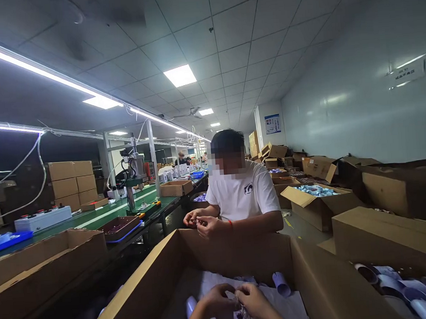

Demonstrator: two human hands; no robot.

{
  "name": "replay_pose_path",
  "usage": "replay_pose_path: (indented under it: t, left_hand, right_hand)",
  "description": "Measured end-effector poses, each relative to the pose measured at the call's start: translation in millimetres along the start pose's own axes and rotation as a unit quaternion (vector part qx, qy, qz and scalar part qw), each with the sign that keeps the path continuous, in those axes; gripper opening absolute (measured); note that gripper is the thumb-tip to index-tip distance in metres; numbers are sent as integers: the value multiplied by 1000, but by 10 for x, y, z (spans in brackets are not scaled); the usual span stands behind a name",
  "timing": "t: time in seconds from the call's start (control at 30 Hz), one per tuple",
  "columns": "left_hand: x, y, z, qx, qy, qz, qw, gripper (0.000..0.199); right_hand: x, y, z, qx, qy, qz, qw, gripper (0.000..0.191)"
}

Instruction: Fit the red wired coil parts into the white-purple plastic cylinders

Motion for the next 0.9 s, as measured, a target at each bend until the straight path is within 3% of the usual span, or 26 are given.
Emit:
replay_pose_path:
  t: [0.07, 0.23, 0.37, 0.47, 0.67, 0.9]
  left_hand:
    - [-21, 18, -28, -3, 11, -11, 1000, 47]
    - [-154, -17, -176, 41, 40, -39, 998, 22]
    - [-191, 7, -187, 15, 65, -26, 997, 32]
    - [-201, 21, -163, 11, 49, 24, 998, 36]
    - [-279, 60, -184, -4, 10, 62, 998, 35]
    - [-324, 62, -216, 19, -3, 96, 995, 38]
  right_hand:
    - [23, 8, -28, 27, -31, -3, 999, 14]
    - [168, 67, -75, 63, -58, 20, 996, 15]
    - [231, 149, -75, 57, -91, -3, 994, 5]
    - [288, 210, -76, 79, -108, 6, 991, 9]
    - [516, 430, -168, 98, -122, 95, 983, 13]
    - [724, 601, -249, 90, -151, 245, 954, 17]
Point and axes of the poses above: each hand's wrist, its own z-axis towards the middle knuckle, its own y-axis out of the back of the hand, x = y × z, the point moved 5 cm from there along z, towards the middle knuckle, and after that the axes turned 13 degrees about -x, right-handed, at the moved point
